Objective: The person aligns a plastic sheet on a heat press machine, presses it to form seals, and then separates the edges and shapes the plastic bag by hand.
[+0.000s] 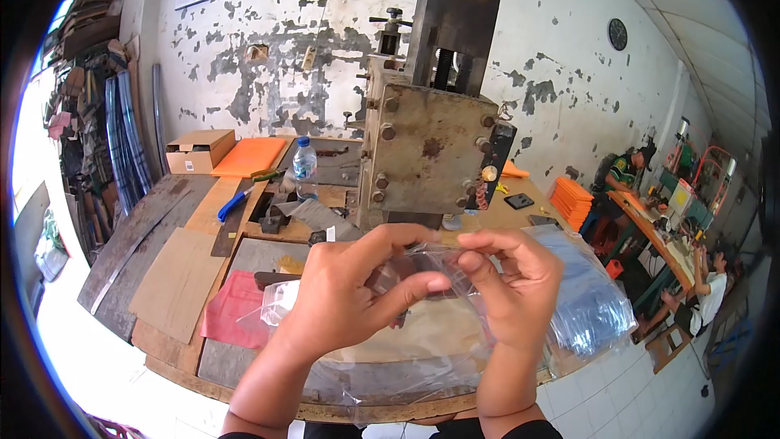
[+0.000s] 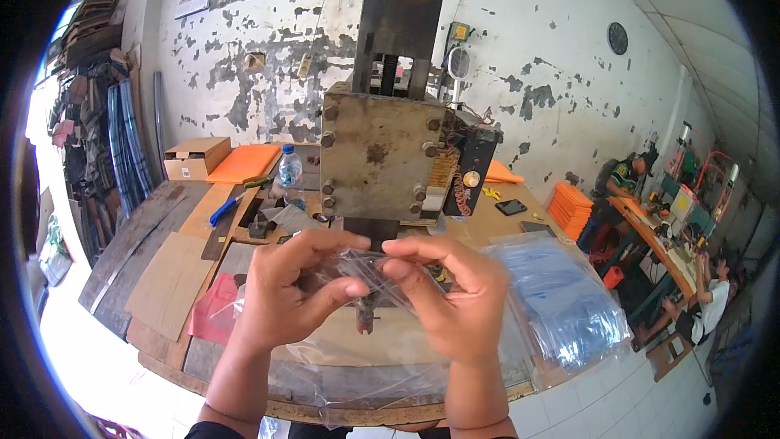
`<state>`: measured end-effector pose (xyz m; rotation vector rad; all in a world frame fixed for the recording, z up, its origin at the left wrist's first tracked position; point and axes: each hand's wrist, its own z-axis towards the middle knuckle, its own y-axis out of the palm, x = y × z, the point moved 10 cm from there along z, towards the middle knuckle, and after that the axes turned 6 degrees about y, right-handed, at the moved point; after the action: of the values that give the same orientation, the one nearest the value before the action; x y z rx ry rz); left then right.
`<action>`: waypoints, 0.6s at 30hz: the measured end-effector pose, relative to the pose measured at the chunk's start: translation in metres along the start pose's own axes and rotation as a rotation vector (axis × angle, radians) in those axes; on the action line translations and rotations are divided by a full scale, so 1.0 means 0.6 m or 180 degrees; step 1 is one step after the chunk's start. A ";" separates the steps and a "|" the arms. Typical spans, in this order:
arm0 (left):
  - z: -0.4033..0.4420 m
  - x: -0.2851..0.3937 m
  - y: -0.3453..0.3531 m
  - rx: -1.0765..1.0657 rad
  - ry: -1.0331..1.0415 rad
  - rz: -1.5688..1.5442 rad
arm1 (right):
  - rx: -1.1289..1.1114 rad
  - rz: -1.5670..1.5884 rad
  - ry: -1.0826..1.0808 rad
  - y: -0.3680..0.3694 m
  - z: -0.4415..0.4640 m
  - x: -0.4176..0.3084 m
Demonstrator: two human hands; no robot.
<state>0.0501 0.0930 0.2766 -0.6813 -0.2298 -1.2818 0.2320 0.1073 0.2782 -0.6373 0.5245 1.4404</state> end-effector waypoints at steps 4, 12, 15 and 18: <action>-0.001 -0.006 0.002 0.0022 -0.0084 -0.0097 | 0.0107 -0.0020 -0.0022 0.001 -0.004 -0.013; 0.005 -0.002 -0.010 0.0050 0.0077 -0.0212 | -0.0651 0.0413 0.0877 0.013 0.009 0.044; 0.001 -0.007 -0.007 0.0097 -0.0053 -0.0056 | -0.0499 0.0965 0.1114 0.017 0.006 0.042; 0.002 0.000 -0.009 0.0134 0.0168 0.0220 | -0.0663 0.1039 0.0987 0.012 0.009 0.052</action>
<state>0.0452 0.0931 0.2793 -0.6136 -0.1880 -1.2241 0.2270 0.1337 0.2603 -0.9849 0.7527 1.7286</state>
